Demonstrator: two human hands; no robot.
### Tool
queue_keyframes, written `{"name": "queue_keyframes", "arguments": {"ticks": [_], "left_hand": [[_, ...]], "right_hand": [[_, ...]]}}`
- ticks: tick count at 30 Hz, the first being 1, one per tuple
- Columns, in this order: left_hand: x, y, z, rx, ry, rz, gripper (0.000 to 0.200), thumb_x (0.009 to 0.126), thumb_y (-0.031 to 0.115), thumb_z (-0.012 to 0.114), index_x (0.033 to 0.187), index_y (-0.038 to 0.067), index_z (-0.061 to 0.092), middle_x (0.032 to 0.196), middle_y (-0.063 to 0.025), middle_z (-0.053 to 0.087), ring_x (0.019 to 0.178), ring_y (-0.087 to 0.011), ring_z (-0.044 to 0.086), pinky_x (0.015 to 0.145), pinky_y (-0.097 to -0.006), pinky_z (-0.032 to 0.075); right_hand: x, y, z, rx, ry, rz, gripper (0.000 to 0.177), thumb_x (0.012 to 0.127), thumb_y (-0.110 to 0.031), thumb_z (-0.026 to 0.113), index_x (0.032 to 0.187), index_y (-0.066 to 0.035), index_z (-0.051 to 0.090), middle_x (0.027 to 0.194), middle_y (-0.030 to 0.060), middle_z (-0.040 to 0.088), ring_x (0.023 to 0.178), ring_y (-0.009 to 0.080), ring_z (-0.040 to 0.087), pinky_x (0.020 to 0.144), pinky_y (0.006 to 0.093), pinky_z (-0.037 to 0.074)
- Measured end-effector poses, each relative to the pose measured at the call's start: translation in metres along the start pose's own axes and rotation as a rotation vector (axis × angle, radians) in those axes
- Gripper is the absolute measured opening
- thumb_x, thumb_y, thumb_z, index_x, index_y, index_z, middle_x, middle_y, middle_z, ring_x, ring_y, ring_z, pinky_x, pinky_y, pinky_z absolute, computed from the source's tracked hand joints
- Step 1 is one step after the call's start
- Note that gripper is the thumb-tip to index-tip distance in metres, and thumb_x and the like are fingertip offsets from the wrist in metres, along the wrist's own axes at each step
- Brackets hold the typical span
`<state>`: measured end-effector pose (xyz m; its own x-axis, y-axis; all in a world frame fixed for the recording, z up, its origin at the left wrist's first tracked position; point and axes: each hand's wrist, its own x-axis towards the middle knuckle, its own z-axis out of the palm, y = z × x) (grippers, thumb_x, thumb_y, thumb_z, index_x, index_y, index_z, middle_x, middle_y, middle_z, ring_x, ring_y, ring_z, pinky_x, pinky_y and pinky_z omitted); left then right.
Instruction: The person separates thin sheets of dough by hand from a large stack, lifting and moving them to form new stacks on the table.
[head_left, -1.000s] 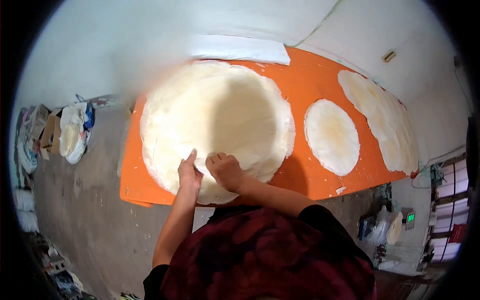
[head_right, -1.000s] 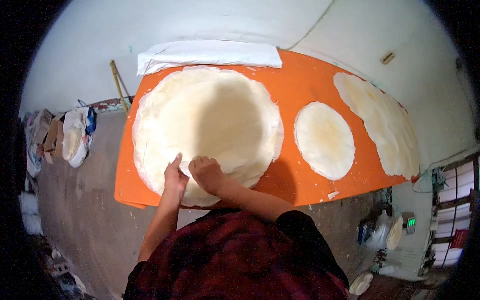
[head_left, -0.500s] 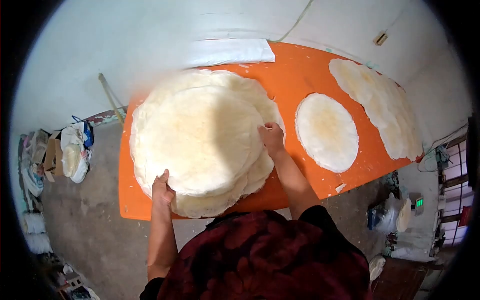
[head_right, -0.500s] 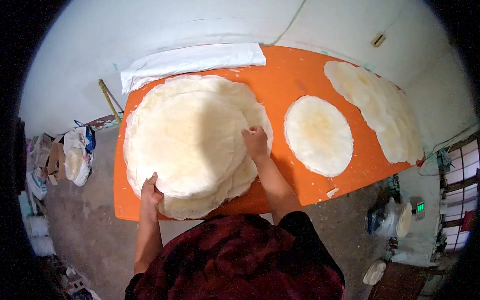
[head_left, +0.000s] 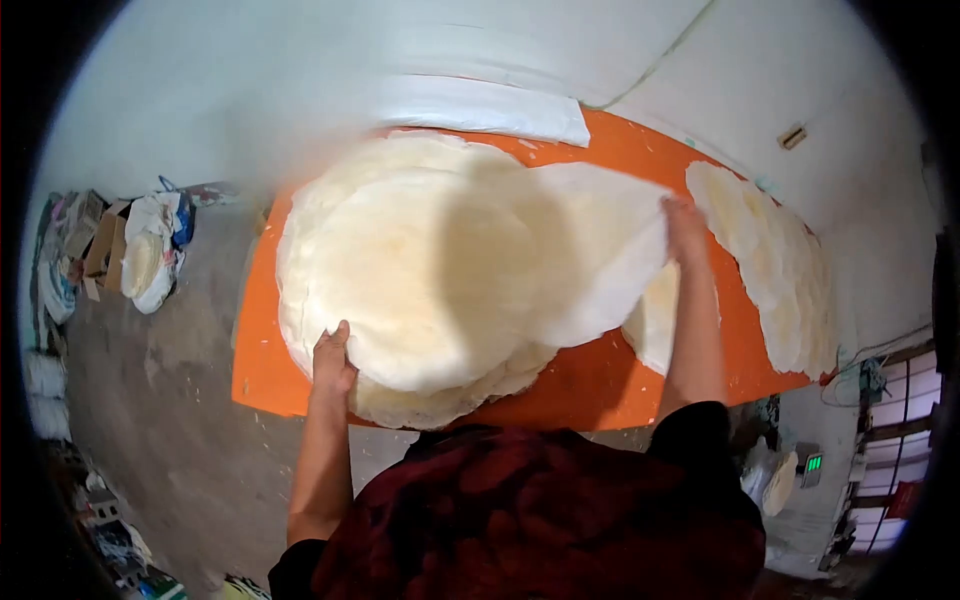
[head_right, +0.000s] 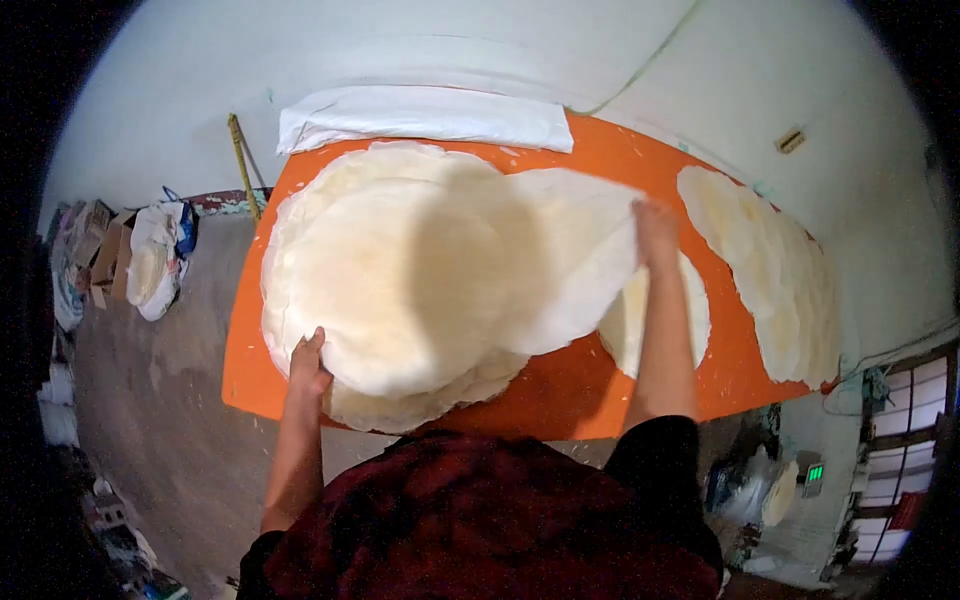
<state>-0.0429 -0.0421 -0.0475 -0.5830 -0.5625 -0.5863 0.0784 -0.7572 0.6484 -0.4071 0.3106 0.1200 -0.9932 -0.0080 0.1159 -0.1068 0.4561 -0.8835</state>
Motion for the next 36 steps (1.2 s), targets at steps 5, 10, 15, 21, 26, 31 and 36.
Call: {"name": "queue_keyframes", "arguments": {"ticks": [5,10,15,21,26,31,36], "left_hand": [[-0.001,-0.001,0.014,0.069,0.212,0.067,0.042,0.086,0.024,0.055,0.111,-0.007,0.041,0.105,-0.0157,0.053,0.093,-0.0258,0.054,0.08,-0.0373,0.047],[0.006,0.0,0.02,0.101,0.317,0.079,0.042,0.085,0.029,0.056,0.103,-0.008,0.047,0.096,-0.0146,0.056,0.083,-0.0234,0.056,0.074,-0.034,0.047],[0.019,-0.009,0.01,0.049,0.275,0.091,0.041,0.085,0.031,0.057,0.098,-0.008,0.05,0.093,-0.0139,0.056,0.081,-0.0216,0.055,0.073,-0.0321,0.047],[0.009,-0.002,0.014,0.13,0.268,0.04,0.04,0.088,0.03,0.051,0.103,-0.007,0.05,0.095,-0.0143,0.057,0.083,-0.0229,0.056,0.075,-0.0332,0.047],[0.03,-0.018,-0.007,-0.122,0.123,0.09,0.034,0.089,0.02,0.04,0.112,-0.005,0.048,0.106,-0.016,0.056,0.092,-0.0283,0.058,0.077,-0.0387,0.05],[0.026,-0.013,-0.004,-0.035,0.101,0.062,0.036,0.09,0.019,0.034,0.114,-0.005,0.046,0.108,-0.0154,0.056,0.093,-0.0276,0.058,0.075,-0.037,0.051],[0.023,-0.012,-0.003,-0.107,0.047,0.039,0.037,0.09,0.019,0.033,0.116,-0.004,0.045,0.11,-0.0162,0.055,0.095,-0.0287,0.057,0.079,-0.0379,0.051]], "right_hand": [[0.013,-0.14,0.004,-0.055,-0.177,-0.256,0.017,0.076,-0.016,0.054,0.076,0.0,0.06,0.065,0.0014,0.054,0.056,0.0102,0.047,0.05,0.0254,0.038],[-0.021,-0.228,0.071,-0.189,-0.352,-0.536,0.019,0.076,-0.017,0.055,0.082,0.0,0.06,0.067,-0.0005,0.054,0.059,0.0081,0.047,0.054,0.0241,0.04],[-0.046,-0.284,0.076,0.437,-0.327,-0.491,0.024,0.08,-0.018,0.058,0.098,-0.001,0.058,0.081,0.0021,0.06,0.07,0.0097,0.054,0.061,0.024,0.045],[-0.067,-0.169,0.095,0.568,-0.279,-0.147,0.018,0.084,-0.015,0.053,0.097,-0.004,0.057,0.085,0.0034,0.058,0.076,0.0132,0.054,0.065,0.0288,0.047],[-0.128,0.047,0.162,-0.028,-0.317,0.129,0.019,0.078,-0.02,0.054,0.079,-0.001,0.054,0.072,0.0115,0.057,0.071,0.02,0.055,0.062,0.0342,0.044],[-0.155,0.076,0.157,-0.163,-0.158,-0.021,0.03,0.073,-0.021,0.06,0.093,0.001,0.055,0.072,0.0101,0.059,0.066,0.0186,0.056,0.061,0.0303,0.044],[-0.143,0.078,0.152,-0.261,-0.229,-0.02,0.038,0.072,-0.025,0.062,0.099,0.0,0.054,0.084,0.0143,0.062,0.079,0.0241,0.06,0.069,0.0322,0.045]]}}
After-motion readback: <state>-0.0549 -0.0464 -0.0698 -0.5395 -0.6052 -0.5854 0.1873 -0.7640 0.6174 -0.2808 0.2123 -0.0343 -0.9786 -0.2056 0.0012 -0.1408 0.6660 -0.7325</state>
